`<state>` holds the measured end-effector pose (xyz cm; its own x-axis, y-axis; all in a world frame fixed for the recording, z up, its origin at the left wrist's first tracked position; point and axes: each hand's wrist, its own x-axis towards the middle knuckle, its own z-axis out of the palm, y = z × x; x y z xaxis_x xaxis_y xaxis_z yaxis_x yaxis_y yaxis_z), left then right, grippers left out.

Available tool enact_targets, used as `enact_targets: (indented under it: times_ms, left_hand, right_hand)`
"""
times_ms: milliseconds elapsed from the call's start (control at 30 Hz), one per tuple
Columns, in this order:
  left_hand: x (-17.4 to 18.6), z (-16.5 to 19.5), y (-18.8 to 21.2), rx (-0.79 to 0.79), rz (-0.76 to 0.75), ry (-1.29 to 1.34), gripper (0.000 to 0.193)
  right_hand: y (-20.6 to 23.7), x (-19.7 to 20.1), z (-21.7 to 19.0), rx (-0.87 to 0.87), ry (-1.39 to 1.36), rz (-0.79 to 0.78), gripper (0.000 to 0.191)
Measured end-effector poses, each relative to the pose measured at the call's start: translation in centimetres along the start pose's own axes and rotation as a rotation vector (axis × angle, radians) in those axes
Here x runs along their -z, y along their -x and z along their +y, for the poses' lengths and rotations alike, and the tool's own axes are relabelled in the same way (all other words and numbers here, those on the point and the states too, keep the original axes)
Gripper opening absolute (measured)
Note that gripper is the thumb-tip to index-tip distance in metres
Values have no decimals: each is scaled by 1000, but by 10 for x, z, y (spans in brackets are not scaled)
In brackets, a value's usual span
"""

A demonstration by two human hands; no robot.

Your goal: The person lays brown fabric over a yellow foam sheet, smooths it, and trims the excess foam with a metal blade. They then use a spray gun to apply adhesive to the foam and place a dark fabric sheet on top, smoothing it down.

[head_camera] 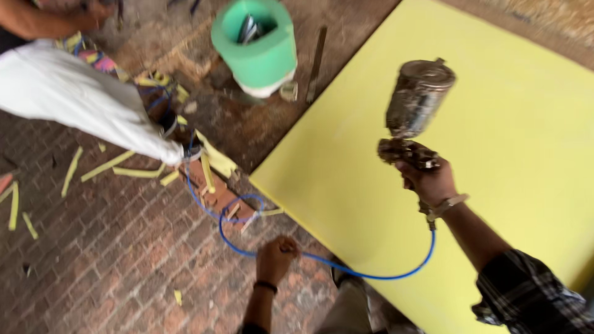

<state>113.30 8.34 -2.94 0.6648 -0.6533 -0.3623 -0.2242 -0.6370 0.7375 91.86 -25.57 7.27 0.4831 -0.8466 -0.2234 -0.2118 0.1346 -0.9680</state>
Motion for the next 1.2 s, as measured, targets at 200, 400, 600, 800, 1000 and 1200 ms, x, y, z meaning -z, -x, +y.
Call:
enact_targets:
  times_ms: [200, 400, 600, 800, 1000, 1200]
  left_hand:
    - [8, -6, 40, 95, 46, -158, 25]
    - [-23, 2, 93, 68, 42, -74, 23]
    - [-101, 38, 165, -98, -126, -104, 16]
    - [-181, 73, 233, -138, -348, -131, 18]
    - [-195, 87, 255, -128, -245, -136, 18]
    - [-165, 87, 252, -75, -118, -112, 20]
  right_hand:
    - [61, -43, 22, -80, -131, -144, 55]
    - [132, 12, 63, -60, 16, -261, 60]
    - [261, 136, 126, -250, 158, -117, 64]
    - [370, 238, 160, -311, 173, 102, 65]
    - [379, 270, 143, -153, 89, 212, 49]
    - [323, 249, 102, -149, -66, 131, 44]
